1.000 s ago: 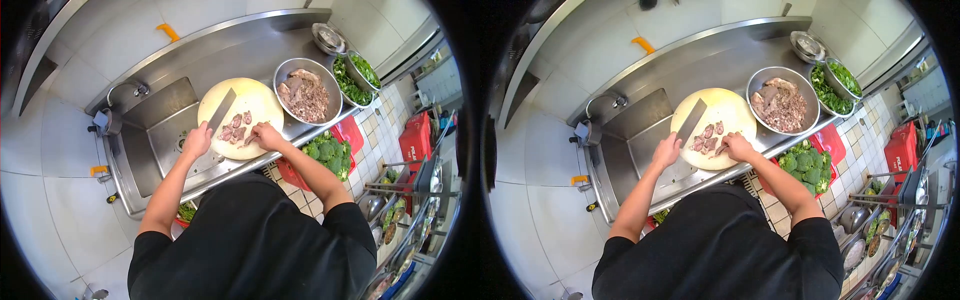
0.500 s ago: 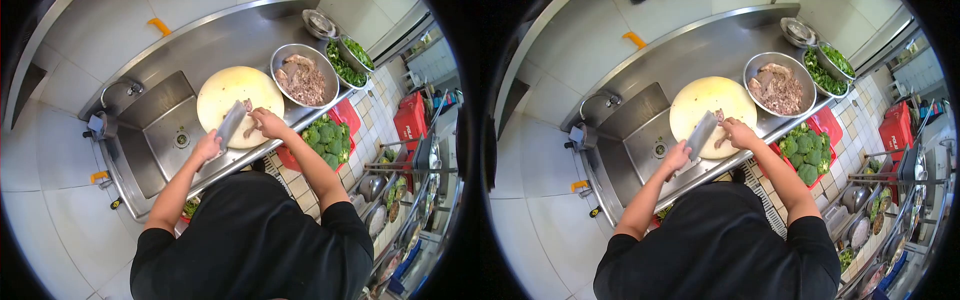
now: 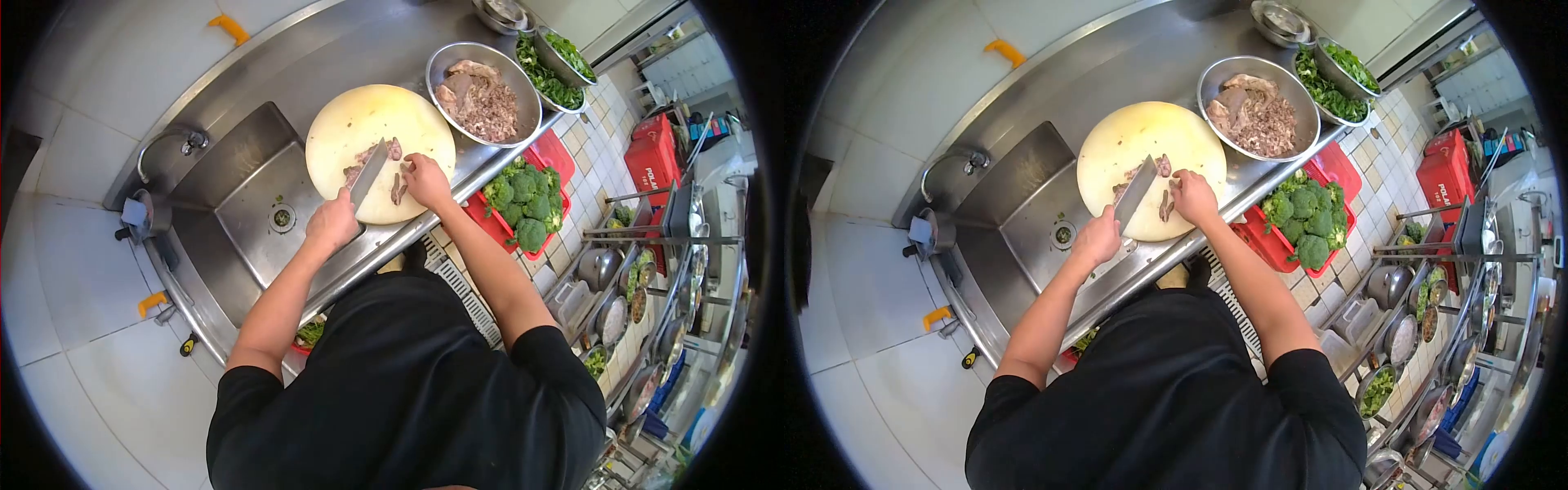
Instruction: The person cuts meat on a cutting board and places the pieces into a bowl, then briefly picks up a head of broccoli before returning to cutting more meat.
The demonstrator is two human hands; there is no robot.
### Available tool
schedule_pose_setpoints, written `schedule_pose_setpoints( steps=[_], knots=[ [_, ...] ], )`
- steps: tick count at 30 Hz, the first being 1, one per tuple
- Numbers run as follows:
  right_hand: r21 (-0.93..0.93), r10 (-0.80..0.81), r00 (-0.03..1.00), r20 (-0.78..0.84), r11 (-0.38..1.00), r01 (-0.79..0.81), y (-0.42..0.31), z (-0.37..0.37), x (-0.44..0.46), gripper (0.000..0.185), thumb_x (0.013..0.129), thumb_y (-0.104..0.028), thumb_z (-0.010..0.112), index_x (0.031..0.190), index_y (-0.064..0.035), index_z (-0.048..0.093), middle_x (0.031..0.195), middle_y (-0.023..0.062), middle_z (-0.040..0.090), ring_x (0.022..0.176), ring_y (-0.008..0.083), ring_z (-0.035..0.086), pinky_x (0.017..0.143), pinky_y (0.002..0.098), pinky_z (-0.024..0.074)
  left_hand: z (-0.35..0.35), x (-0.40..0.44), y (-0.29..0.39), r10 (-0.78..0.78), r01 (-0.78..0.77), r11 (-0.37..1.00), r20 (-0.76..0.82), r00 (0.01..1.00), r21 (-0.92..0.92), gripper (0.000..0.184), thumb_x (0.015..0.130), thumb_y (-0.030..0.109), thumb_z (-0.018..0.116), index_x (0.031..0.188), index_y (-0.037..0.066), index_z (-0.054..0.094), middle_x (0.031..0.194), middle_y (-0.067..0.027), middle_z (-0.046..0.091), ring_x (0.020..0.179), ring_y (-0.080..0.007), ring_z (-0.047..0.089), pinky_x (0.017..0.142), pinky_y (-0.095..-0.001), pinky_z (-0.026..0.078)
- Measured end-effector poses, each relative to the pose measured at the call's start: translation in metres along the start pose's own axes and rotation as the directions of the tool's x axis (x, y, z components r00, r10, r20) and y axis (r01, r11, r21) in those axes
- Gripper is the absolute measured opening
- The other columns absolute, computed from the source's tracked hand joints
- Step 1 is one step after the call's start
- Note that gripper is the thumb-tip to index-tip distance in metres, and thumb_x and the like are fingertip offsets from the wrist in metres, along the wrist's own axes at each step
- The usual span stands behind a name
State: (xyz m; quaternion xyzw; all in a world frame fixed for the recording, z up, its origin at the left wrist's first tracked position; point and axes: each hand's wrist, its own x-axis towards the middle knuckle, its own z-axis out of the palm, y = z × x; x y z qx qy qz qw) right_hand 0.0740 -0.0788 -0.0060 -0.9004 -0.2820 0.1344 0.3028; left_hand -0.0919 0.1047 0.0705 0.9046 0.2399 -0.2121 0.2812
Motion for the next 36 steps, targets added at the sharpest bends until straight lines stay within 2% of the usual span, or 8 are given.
schedule_pose_setpoints(
  steps=[3, 6, 7, 10, 17, 23, 26, 36],
  knots=[
    [-0.049, 0.323, 0.946, -0.028, 0.945, -0.324, -0.013, -0.012, 0.013, 0.029, 0.089, -0.012, 0.066, 0.118, -0.0059, 0.066, 0.107, 0.0168, 0.067, 0.109, 0.0368, 0.062, 0.095, 0.0471, 0.0506, -0.001, -0.002, 0.004, -0.011, 0.011, 1.000, -0.010, 1.000, 0.005, 0.033, 0.104, 0.025, 0.047, 0.128, 0.002, 0.049, 0.110, -0.0302, 0.069, 0.104, -0.0466, 0.067, 0.092, -0.0571, 0.051],
    [-0.140, -0.187, 0.964, -0.190, 0.977, 0.161, -0.003, -0.012, 0.003, 0.028, 0.088, -0.012, 0.065, 0.115, -0.0061, 0.068, 0.105, 0.0157, 0.068, 0.107, 0.0351, 0.063, 0.094, 0.0464, 0.0508, 0.001, -0.003, 0.005, -0.033, 0.033, 0.999, -0.015, 0.999, 0.010, 0.034, 0.104, 0.024, 0.047, 0.130, 0.002, 0.049, 0.110, -0.0297, 0.069, 0.106, -0.0456, 0.067, 0.092, -0.0565, 0.051],
    [-0.099, -0.391, 0.917, -0.080, 0.918, 0.383, 0.003, -0.009, 0.003, 0.023, 0.088, -0.013, 0.065, 0.109, -0.0072, 0.071, 0.104, 0.0132, 0.067, 0.105, 0.0344, 0.063, 0.093, 0.0458, 0.0513, 0.003, -0.003, 0.007, -0.039, 0.039, 0.999, -0.011, 0.999, 0.011, 0.034, 0.104, 0.024, 0.047, 0.130, 0.002, 0.050, 0.110, -0.0296, 0.069, 0.106, -0.0452, 0.067, 0.092, -0.0563, 0.052],
    [-0.156, -0.495, 0.838, 0.230, 0.831, 0.534, 0.011, -0.003, -0.007, 0.020, 0.089, -0.015, 0.063, 0.105, -0.0092, 0.073, 0.103, 0.0111, 0.066, 0.103, 0.0335, 0.063, 0.091, 0.0432, 0.0522, 0.007, -0.006, 0.011, -0.035, 0.036, 0.999, -0.025, 0.999, 0.037, 0.035, 0.104, 0.024, 0.047, 0.132, 0.002, 0.049, 0.111, -0.0298, 0.069, 0.106, -0.0445, 0.067, 0.092, -0.0558, 0.052],
    [-0.174, -0.552, 0.824, 0.129, 0.805, 0.567, 0.030, -0.007, -0.032, 0.017, 0.090, -0.017, 0.065, 0.104, -0.0152, 0.076, 0.103, 0.0050, 0.067, 0.096, 0.0272, 0.064, 0.086, 0.0395, 0.0527, 0.014, -0.007, 0.010, -0.010, 0.008, 1.000, -0.076, 0.997, -0.021, 0.035, 0.103, 0.022, 0.050, 0.130, 0.000, 0.051, 0.106, -0.0319, 0.069, 0.102, -0.0479, 0.067, 0.090, -0.0576, 0.051],
    [-0.148, -0.587, 0.803, -0.108, 0.808, 0.571, 0.021, -0.016, -0.036, 0.014, 0.088, -0.012, 0.063, 0.099, -0.0104, 0.072, 0.105, 0.0065, 0.066, 0.097, 0.0281, 0.063, 0.086, 0.0398, 0.0527, 0.046, -0.031, 0.023, -0.055, 0.054, 0.999, -0.113, 0.992, -0.006, 0.025, 0.104, 0.023, 0.047, 0.116, 0.002, 0.053, 0.097, -0.0310, 0.070, 0.095, -0.0500, 0.068, 0.086, -0.0595, 0.051],
    [-0.027, -0.561, 0.826, 0.054, 0.826, 0.562, 0.027, -0.004, -0.024, 0.013, 0.085, -0.009, 0.062, 0.096, -0.0074, 0.069, 0.102, 0.0090, 0.064, 0.099, 0.0303, 0.063, 0.088, 0.0402, 0.0529, 0.042, -0.030, 0.029, -0.069, 0.071, 0.997, -0.117, 0.991, 0.017, 0.026, 0.104, 0.025, 0.049, 0.117, 0.002, 0.053, 0.096, -0.0305, 0.070, 0.095, -0.0498, 0.068, 0.085, -0.0599, 0.051],
    [-0.073, -0.572, 0.813, 0.105, 0.811, 0.580, 0.039, 0.014, -0.018, 0.016, 0.083, -0.006, 0.058, 0.095, -0.0043, 0.068, 0.100, 0.0115, 0.064, 0.104, 0.0309, 0.063, 0.092, 0.0397, 0.0527, 0.027, -0.053, 0.065, -0.099, 0.105, 0.987, -0.051, 0.994, 0.122, 0.025, 0.103, 0.024, 0.051, 0.118, 0.003, 0.053, 0.092, -0.0294, 0.070, 0.091, -0.0484, 0.069, 0.081, -0.0603, 0.052]
  ],
)
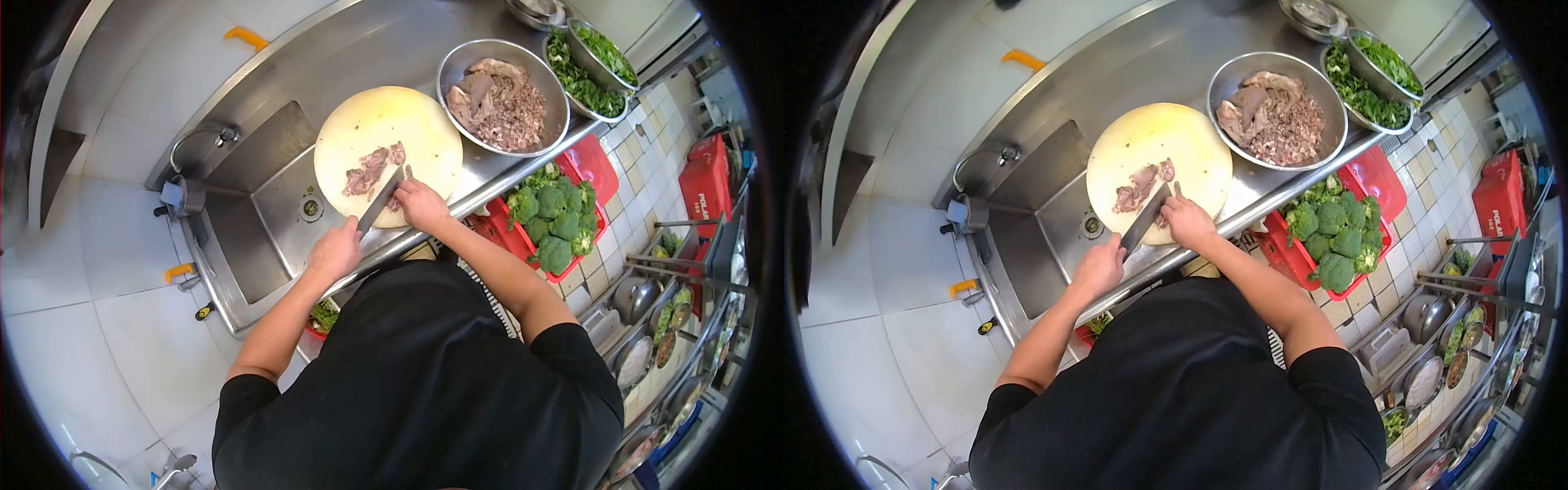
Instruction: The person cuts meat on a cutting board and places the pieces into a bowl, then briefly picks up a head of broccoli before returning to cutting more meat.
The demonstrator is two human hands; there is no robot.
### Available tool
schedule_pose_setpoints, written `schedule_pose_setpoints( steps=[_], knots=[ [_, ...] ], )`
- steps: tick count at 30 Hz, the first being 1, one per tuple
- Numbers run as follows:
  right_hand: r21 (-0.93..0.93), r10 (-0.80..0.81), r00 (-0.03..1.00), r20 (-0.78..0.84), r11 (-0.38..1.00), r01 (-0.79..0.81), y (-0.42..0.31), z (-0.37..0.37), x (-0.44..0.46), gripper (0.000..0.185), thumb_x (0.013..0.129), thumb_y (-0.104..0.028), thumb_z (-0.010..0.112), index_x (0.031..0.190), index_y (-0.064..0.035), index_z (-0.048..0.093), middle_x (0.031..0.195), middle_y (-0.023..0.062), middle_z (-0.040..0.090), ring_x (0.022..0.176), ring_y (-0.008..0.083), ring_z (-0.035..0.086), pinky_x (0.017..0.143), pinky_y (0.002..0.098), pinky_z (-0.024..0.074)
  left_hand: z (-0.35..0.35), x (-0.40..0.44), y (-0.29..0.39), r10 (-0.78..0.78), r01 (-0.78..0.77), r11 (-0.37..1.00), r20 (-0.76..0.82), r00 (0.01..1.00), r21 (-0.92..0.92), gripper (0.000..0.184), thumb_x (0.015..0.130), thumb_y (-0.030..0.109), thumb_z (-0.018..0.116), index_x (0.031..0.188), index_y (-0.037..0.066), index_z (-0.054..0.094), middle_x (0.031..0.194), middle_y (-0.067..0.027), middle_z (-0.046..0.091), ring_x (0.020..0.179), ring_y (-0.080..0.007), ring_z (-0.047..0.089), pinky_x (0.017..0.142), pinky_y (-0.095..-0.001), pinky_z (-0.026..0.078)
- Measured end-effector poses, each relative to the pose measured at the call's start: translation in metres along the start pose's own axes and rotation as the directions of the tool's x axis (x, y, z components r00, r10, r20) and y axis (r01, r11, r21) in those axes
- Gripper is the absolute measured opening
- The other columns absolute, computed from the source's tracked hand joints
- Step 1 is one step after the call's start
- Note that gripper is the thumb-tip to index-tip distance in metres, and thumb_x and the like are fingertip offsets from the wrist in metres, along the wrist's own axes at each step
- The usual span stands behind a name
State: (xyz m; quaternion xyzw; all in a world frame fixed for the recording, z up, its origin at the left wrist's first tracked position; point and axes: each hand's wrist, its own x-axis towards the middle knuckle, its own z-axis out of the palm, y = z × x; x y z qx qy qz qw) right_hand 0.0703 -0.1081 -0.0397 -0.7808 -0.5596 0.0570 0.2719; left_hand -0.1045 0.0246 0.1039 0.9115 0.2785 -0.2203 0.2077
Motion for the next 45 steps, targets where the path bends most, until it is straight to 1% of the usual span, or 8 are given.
schedule_pose_setpoints(
  steps=[5, 18, 24, 28, 31, 34, 38, 45],
  knots=[
    [0.012, 0.046, 0.996, 0.070, 0.999, -0.047, 0.001, -0.003, 0.003, 0.017, 0.080, -0.006, 0.058, 0.093, -0.0040, 0.069, 0.099, 0.0112, 0.064, 0.103, 0.0300, 0.062, 0.094, 0.0381, 0.0519, 0.025, 0.021, 0.004, -0.024, 0.024, 1.000, 0.002, 1.000, 0.016, 0.025, 0.102, 0.022, 0.051, 0.119, 0.003, 0.051, 0.091, -0.0292, 0.070, 0.088, -0.0493, 0.069, 0.079, -0.0599, 0.053],
    [0.061, 0.038, 0.999, 0.000, 0.997, -0.038, 0.003, 0.003, -0.007, 0.022, 0.081, -0.005, 0.060, 0.100, -0.0050, 0.070, 0.101, 0.0086, 0.063, 0.101, 0.0279, 0.062, 0.093, 0.0378, 0.0525, 0.012, 0.036, 0.002, 0.070, -0.071, 0.997, -0.031, 0.997, -0.041, 0.024, 0.103, 0.023, 0.050, 0.115, 0.002, 0.051, 0.091, -0.0332, 0.068, 0.088, -0.0529, 0.067, 0.081, -0.0625, 0.050],
    [0.007, -0.014, 0.983, -0.181, 1.000, 0.016, 0.000, 0.009, -0.011, 0.024, 0.078, -0.005, 0.060, 0.100, -0.0051, 0.069, 0.103, 0.0078, 0.063, 0.100, 0.0259, 0.062, 0.089, 0.0365, 0.0541, 0.001, 0.011, -0.009, 0.057, -0.057, 0.998, 0.016, 0.998, -0.025, 0.025, 0.102, 0.022, 0.054, 0.116, 0.001, 0.050, 0.087, -0.0346, 0.068, 0.083, -0.0533, 0.066, 0.079, -0.0625, 0.051],
    [0.031, 0.059, 0.992, -0.111, 0.998, -0.056, -0.001, 0.012, -0.012, 0.024, 0.079, -0.005, 0.060, 0.101, -0.0058, 0.070, 0.103, 0.0073, 0.064, 0.101, 0.0258, 0.062, 0.088, 0.0356, 0.0547, 0.028, 0.020, -0.011, 0.065, -0.065, 0.996, -0.006, 0.998, -0.062, 0.028, 0.102, 0.023, 0.053, 0.120, 0.002, 0.049, 0.087, -0.0338, 0.068, 0.083, -0.0535, 0.066, 0.077, -0.0623, 0.051],
    [0.098, 0.042, 0.989, -0.145, 0.995, -0.028, -0.003, 0.003, -0.013, 0.021, 0.082, -0.005, 0.060, 0.101, -0.0059, 0.069, 0.103, 0.0075, 0.064, 0.100, 0.0274, 0.063, 0.086, 0.0375, 0.0551, 0.020, 0.017, -0.029, 0.112, -0.112, 0.993, 0.008, 0.994, -0.038, 0.026, 0.102, 0.023, 0.053, 0.118, 0.003, 0.049, 0.086, -0.0326, 0.068, 0.083, -0.0532, 0.067, 0.077, -0.0621, 0.052],
    [0.327, 0.205, 0.964, -0.167, 0.934, -0.142, -0.003, -0.002, -0.015, 0.017, 0.086, -0.005, 0.060, 0.101, -0.0058, 0.068, 0.102, 0.0087, 0.063, 0.100, 0.0291, 0.062, 0.085, 0.0385, 0.0547, 0.019, 0.003, -0.034, 0.084, -0.084, 0.996, 0.042, 0.996, -0.004, 0.022, 0.103, 0.024, 0.051, 0.115, 0.005, 0.050, 0.086, -0.0310, 0.069, 0.084, -0.0526, 0.067, 0.078, -0.0619, 0.052],
    [0.111, 0.201, 0.966, -0.163, 0.977, -0.185, -0.002, -0.004, -0.017, 0.014, 0.090, -0.006, 0.060, 0.102, -0.0076, 0.066, 0.103, 0.0096, 0.063, 0.102, 0.0292, 0.062, 0.086, 0.0407, 0.0546, 0.022, 0.031, -0.017, 0.100, -0.099, 0.994, 0.012, 0.995, -0.039, 0.022, 0.103, 0.023, 0.052, 0.114, 0.004, 0.050, 0.086, -0.0322, 0.068, 0.083, -0.0529, 0.066, 0.077, -0.0621, 0.051],
    [0.049, 0.181, 0.979, -0.093, 0.983, -0.177, 0.003, -0.002, -0.016, 0.014, 0.084, -0.005, 0.057, 0.095, -0.0088, 0.066, 0.102, 0.0080, 0.062, 0.103, 0.0282, 0.062, 0.086, 0.0415, 0.0558, -0.003, 0.004, -0.011, 0.118, -0.120, 0.992, 0.039, 0.992, 0.038, 0.022, 0.102, 0.022, 0.053, 0.112, 0.003, 0.051, 0.083, -0.0318, 0.067, 0.081, -0.0536, 0.065, 0.075, -0.0634, 0.049]
  ],
)
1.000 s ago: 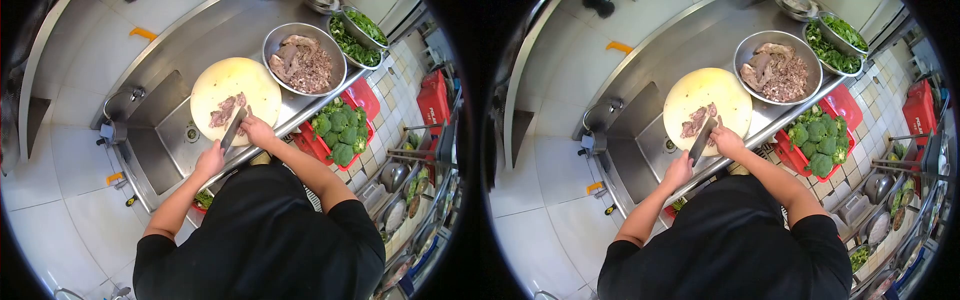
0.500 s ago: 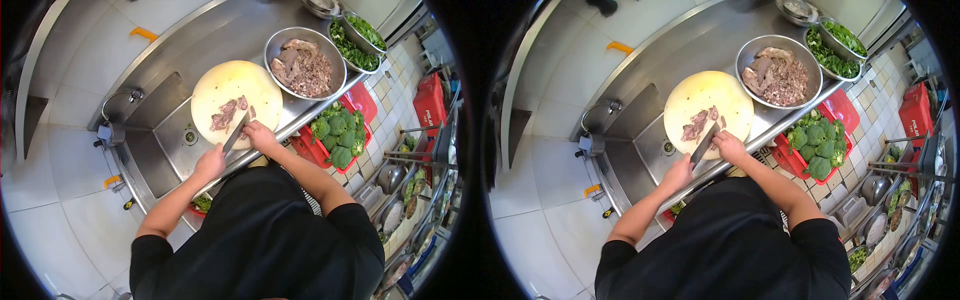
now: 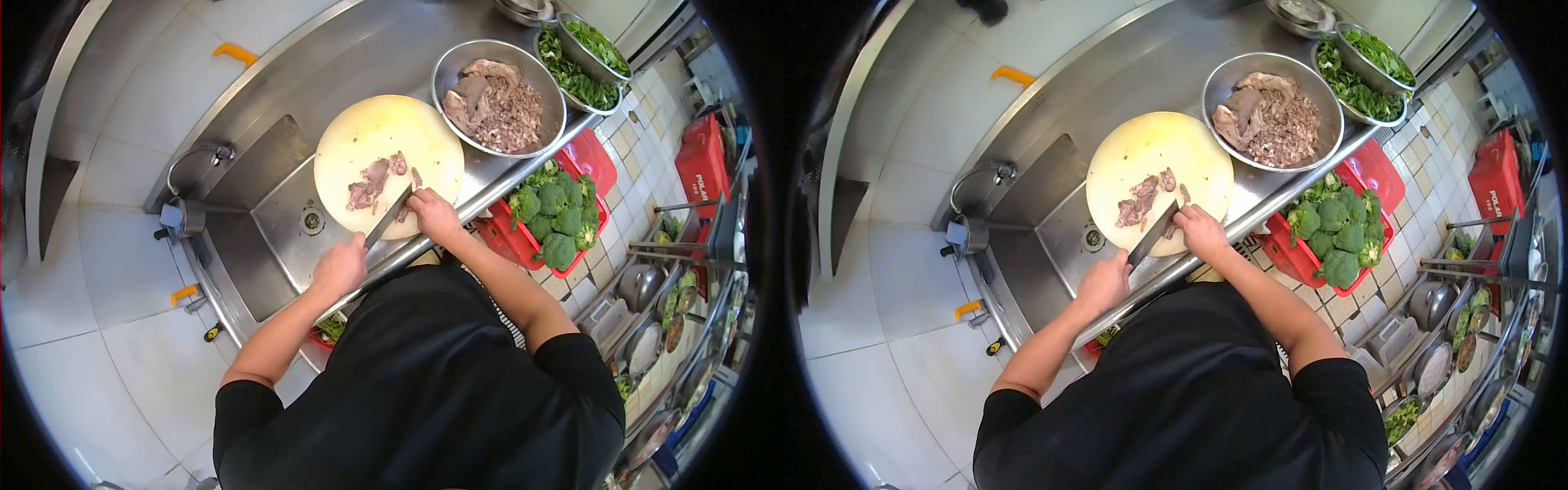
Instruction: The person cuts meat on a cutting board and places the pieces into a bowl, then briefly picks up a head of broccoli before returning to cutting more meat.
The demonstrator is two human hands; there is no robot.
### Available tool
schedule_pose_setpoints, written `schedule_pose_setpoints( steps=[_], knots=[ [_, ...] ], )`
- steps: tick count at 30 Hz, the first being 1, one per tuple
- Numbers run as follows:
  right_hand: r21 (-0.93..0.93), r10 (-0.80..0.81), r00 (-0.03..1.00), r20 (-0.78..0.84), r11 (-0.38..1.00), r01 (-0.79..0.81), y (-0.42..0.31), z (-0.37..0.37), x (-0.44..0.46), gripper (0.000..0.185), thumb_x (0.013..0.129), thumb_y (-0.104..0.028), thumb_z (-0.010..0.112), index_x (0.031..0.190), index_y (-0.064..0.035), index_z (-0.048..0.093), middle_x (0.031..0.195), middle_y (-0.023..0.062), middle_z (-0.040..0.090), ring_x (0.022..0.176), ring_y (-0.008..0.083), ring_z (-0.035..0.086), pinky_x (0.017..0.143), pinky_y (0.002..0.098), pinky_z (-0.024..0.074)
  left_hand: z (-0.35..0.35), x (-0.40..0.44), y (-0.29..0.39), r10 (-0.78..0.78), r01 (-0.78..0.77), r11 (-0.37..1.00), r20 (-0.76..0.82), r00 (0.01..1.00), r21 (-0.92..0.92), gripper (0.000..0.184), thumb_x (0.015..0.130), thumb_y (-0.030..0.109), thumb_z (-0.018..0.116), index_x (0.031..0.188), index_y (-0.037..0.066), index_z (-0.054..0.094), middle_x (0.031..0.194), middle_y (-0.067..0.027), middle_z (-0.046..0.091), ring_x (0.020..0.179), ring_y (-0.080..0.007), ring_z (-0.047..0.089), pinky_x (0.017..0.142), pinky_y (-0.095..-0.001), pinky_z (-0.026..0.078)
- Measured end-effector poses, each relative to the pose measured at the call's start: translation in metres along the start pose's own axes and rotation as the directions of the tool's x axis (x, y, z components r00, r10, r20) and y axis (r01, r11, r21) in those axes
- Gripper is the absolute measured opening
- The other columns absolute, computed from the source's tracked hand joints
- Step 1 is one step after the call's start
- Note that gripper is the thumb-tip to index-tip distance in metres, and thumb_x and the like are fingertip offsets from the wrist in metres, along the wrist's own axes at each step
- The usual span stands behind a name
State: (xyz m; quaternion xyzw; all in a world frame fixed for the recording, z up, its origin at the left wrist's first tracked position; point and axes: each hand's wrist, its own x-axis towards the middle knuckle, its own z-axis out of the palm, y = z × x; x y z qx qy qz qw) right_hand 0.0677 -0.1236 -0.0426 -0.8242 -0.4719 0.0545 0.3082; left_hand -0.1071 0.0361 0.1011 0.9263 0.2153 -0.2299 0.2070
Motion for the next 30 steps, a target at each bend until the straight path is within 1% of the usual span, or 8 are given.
schedule_pose_setpoints(
  steps=[3, 10, 13, 21, 22, 26, 29, 30],
  knots=[
    [-0.034, 0.020, 1.000, 0.023, 0.999, -0.020, -0.003, -0.004, 0.000, 0.015, 0.082, -0.005, 0.057, 0.095, -0.0087, 0.066, 0.101, 0.0073, 0.062, 0.103, 0.0279, 0.062, 0.086, 0.0410, 0.0559, 0.030, 0.016, 0.003, -0.048, 0.047, 0.998, -0.029, 0.998, -0.045, 0.023, 0.102, 0.023, 0.052, 0.115, 0.004, 0.052, 0.085, -0.0306, 0.068, 0.086, -0.0512, 0.068, 0.078, -0.0608, 0.052],
    [-0.112, -0.019, 1.000, -0.018, 0.994, 0.017, 0.001, -0.009, -0.003, 0.012, 0.083, -0.010, 0.062, 0.092, -0.0131, 0.069, 0.095, 0.0030, 0.064, 0.096, 0.0243, 0.063, 0.085, 0.0381, 0.0535, -0.003, -0.007, 0.007, -0.029, 0.029, 1.000, 0.060, 0.998, -0.007, 0.025, 0.103, 0.024, 0.051, 0.115, 0.002, 0.051, 0.091, -0.0328, 0.069, 0.090, -0.0519, 0.067, 0.082, -0.0609, 0.051],
    [-0.140, -0.014, 1.000, 0.024, 0.990, 0.017, -0.001, -0.011, -0.005, 0.013, 0.082, -0.010, 0.062, 0.091, -0.0135, 0.071, 0.094, 0.0026, 0.066, 0.096, 0.0243, 0.063, 0.086, 0.0380, 0.0525, 0.028, 0.008, 0.015, -0.094, 0.093, 0.992, 0.000, 0.996, -0.089, 0.026, 0.103, 0.024, 0.051, 0.116, 0.002, 0.052, 0.091, -0.0324, 0.069, 0.090, -0.0520, 0.067, 0.083, -0.0610, 0.051],
    [-0.123, -0.004, 0.998, 0.057, 0.992, 0.011, 0.004, -0.016, -0.004, 0.013, 0.080, -0.008, 0.062, 0.088, -0.0129, 0.072, 0.093, 0.0038, 0.068, 0.094, 0.0247, 0.064, 0.088, 0.0386, 0.0513, 0.034, -0.002, 0.001, -0.031, 0.030, 0.994, -0.001, 1.000, -0.108, 0.025, 0.103, 0.023, 0.052, 0.115, 0.001, 0.051, 0.090, -0.0320, 0.069, 0.088, -0.0511, 0.067, 0.081, -0.0610, 0.051],
    [-0.132, -0.007, 0.998, 0.065, 0.991, 0.015, 0.003, -0.016, -0.004, 0.013, 0.080, -0.008, 0.062, 0.087, -0.0130, 0.072, 0.092, 0.0040, 0.068, 0.094, 0.0246, 0.064, 0.088, 0.0384, 0.0513, 0.047, 0.004, 0.006, -0.035, 0.021, 0.986, -0.085, 0.996, -0.163, 0.024, 0.103, 0.023, 0.051, 0.114, 0.002, 0.051, 0.089, -0.0321, 0.069, 0.086, -0.0520, 0.067, 0.079, -0.0618, 0.051],
    [-0.084, -0.022, 0.992, 0.124, 0.996, 0.032, 0.006, -0.024, -0.003, 0.011, 0.083, -0.010, 0.064, 0.088, -0.0112, 0.073, 0.096, 0.0059, 0.070, 0.097, 0.0289, 0.066, 0.088, 0.0416, 0.0526, 0.048, 0.023, 0.011, -0.026, 0.006, 0.984, -0.111, 0.994, -0.179, 0.023, 0.103, 0.024, 0.052, 0.113, 0.003, 0.051, 0.090, -0.0322, 0.069, 0.086, -0.0528, 0.066, 0.078, -0.0616, 0.051],
    [0.157, 0.265, 0.937, 0.226, 0.940, -0.304, 0.013, -0.035, 0.010, 0.012, 0.089, -0.012, 0.063, 0.095, -0.0091, 0.073, 0.101, 0.0075, 0.072, 0.102, 0.0349, 0.066, 0.089, 0.0463, 0.0535, 0.032, 0.023, -0.002, -0.050, 0.019, 0.974, -0.135, 0.990, -0.225, 0.024, 0.103, 0.024, 0.051, 0.114, 0.003, 0.051, 0.094, -0.0324, 0.069, 0.091, -0.0525, 0.066, 0.081, -0.0612, 0.050],
    [0.152, 0.316, 0.920, 0.230, 0.922, -0.355, 0.011, -0.047, 0.018, 0.018, 0.093, -0.016, 0.063, 0.106, -0.0049, 0.070, 0.108, 0.0133, 0.071, 0.105, 0.0399, 0.066, 0.090, 0.0490, 0.0538, 0.030, 0.020, -0.006, -0.108, 0.073, 0.961, -0.120, 0.987, -0.266, 0.025, 0.103, 0.025, 0.052, 0.114, 0.003, 0.051, 0.096, -0.0320, 0.069, 0.095, -0.0519, 0.065, 0.082, -0.0607, 0.049]
  ],
)
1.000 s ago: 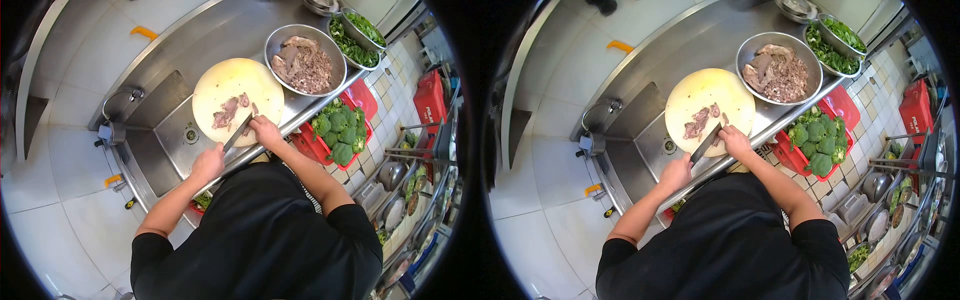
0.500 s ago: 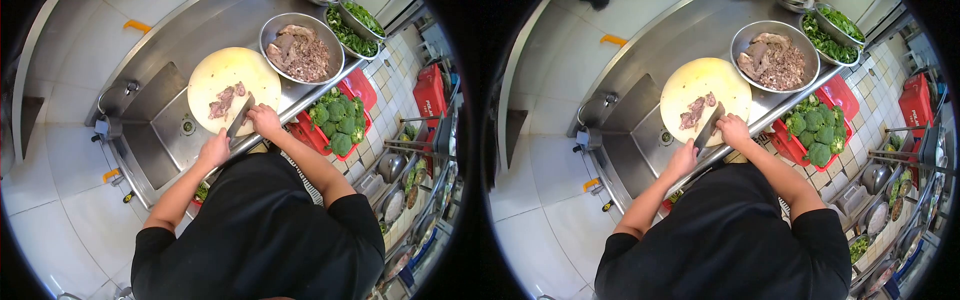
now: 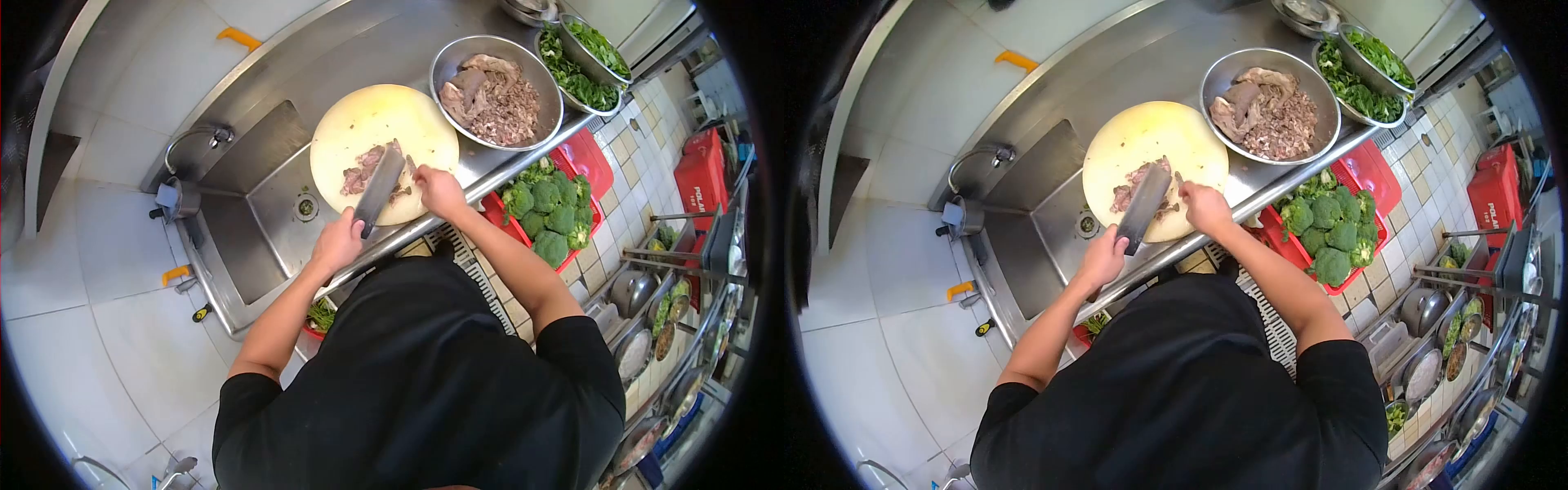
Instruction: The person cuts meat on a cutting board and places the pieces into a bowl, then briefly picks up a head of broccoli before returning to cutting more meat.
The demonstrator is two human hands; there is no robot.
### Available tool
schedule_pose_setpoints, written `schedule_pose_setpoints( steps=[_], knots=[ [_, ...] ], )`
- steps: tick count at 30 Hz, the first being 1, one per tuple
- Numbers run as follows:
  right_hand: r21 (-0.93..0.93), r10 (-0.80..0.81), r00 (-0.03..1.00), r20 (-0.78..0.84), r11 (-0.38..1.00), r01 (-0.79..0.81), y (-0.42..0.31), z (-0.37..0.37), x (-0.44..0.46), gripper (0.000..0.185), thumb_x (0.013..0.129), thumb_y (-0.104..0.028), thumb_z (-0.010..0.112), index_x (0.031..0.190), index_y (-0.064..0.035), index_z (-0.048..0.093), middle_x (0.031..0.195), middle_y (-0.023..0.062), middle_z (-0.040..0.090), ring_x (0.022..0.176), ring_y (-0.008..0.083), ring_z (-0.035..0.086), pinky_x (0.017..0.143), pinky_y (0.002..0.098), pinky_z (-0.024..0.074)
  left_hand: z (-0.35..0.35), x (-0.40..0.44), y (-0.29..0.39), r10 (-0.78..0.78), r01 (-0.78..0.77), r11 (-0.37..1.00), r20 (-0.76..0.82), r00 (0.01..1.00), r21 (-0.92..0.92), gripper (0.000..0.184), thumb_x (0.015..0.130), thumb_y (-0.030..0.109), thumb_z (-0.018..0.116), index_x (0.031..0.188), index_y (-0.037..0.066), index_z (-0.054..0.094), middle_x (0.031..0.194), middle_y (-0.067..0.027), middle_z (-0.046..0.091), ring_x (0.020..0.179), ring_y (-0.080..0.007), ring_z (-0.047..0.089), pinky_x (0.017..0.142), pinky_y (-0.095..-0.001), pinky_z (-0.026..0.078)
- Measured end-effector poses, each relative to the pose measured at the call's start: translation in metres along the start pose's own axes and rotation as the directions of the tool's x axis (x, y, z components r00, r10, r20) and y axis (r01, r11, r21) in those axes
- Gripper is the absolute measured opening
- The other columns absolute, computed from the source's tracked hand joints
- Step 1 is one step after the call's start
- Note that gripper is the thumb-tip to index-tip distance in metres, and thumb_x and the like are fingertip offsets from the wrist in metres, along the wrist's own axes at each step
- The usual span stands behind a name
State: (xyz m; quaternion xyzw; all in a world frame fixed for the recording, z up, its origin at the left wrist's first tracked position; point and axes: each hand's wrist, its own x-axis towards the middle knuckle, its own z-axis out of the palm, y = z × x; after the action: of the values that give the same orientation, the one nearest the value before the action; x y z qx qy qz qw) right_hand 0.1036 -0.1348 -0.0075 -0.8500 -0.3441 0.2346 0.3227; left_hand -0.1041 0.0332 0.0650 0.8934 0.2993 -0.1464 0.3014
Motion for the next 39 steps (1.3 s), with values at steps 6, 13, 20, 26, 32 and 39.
schedule_pose_setpoints(
  steps=[6, 13, 20, 26, 32, 39],
  knots=[
    [-0.309, -0.083, 0.989, -0.120, 0.950, 0.042, -0.015, 0.001, 0.046, 0.033, 0.090, -0.021, 0.070, 0.115, 0.0000, 0.065, 0.114, 0.0234, 0.067, 0.105, 0.0394, 0.066, 0.092, 0.0465, 0.0551, -0.016, -0.013, -0.014, 0.037, -0.044, 0.990, -0.054, 0.998, -0.133, 0.025, 0.103, 0.026, 0.056, 0.109, 0.002, 0.053, 0.093, -0.0303, 0.069, 0.092, -0.0500, 0.066, 0.080, -0.0573, 0.049],
    [0.099, 0.090, 0.978, -0.186, 0.992, -0.073, 0.020, -0.007, 0.068, 0.035, 0.078, -0.023, 0.083, 0.103, -0.0005, 0.070, 0.095, 0.0183, 0.073, 0.091, 0.0342, 0.072, 0.081, 0.0430, 0.0566, 0.011, -0.010, -0.007, 0.045, -0.045, 0.988, -0.009, 0.999, -0.146, 0.027, 0.102, 0.027, 0.058, 0.114, 0.002, 0.058, 0.097, -0.0274, 0.070, 0.095, -0.0454, 0.068, 0.081, -0.0503, 0.052],
    [0.095, -0.095, 0.920, -0.381, 0.985, 0.142, -0.009, -0.013, 0.030, 0.038, 0.078, -0.019, 0.082, 0.110, -0.0011, 0.073, 0.098, 0.0177, 0.072, 0.094, 0.0331, 0.068, 0.083, 0.0414, 0.0550, 0.028, 0.005, -0.009, 0.050, -0.045, 0.994, 0.047, 0.998, -0.104, 0.028, 0.102, 0.026, 0.057, 0.111, 0.001, 0.056, 0.097, -0.0303, 0.068, 0.095, -0.0490, 0.066, 0.082, -0.0538, 0.050],
    [-0.045, -0.330, 0.913, -0.238, 0.943, 0.330, 0.009, 0.038, -0.024, 0.036, 0.085, -0.003, 0.066, 0.121, -0.0055, 0.068, 0.113, 0.0143, 0.070, 0.111, 0.0340, 0.062, 0.097, 0.0425, 0.0522, 0.009, 0.011, -0.006, 0.040, -0.043, 0.998, 0.072, 0.997, 0.043, 0.027, 0.103, 0.027, 0.052, 0.115, 0.003, 0.052, 0.096, -0.0313, 0.069, 0.094, -0.0499, 0.068, 0.083, -0.0584, 0.052],
    [-0.077, -0.373, 0.895, -0.246, 0.928, 0.365, 0.011, 0.033, -0.014, 0.017, 0.084, -0.003, 0.064, 0.100, -0.0058, 0.071, 0.100, 0.0096, 0.068, 0.105, 0.0310, 0.063, 0.090, 0.0418, 0.0545, 0.015, -0.006, 0.013, -0.007, 0.005, 0.997, 0.032, 0.999, 0.075, 0.023, 0.102, 0.021, 0.054, 0.114, 0.002, 0.052, 0.092, -0.0338, 0.068, 0.090, -0.0516, 0.066, 0.081, -0.0610, 0.050],
    [-0.134, -0.498, 0.851, -0.168, 0.866, 0.481, 0.006, 0.049, -0.021, 0.014, 0.084, -0.008, 0.062, 0.093, -0.0117, 0.070, 0.095, 0.0049, 0.066, 0.100, 0.0259, 0.062, 0.087, 0.0402, 0.0531, 0.003, -0.006, 0.011, 0.043, -0.048, 0.993, 0.049, 0.998, 0.103, 0.023, 0.102, 0.024, 0.052, 0.113, 0.003, 0.053, 0.087, -0.0316, 0.068, 0.087, -0.0517, 0.066, 0.079, -0.0615, 0.050]
  ],
)
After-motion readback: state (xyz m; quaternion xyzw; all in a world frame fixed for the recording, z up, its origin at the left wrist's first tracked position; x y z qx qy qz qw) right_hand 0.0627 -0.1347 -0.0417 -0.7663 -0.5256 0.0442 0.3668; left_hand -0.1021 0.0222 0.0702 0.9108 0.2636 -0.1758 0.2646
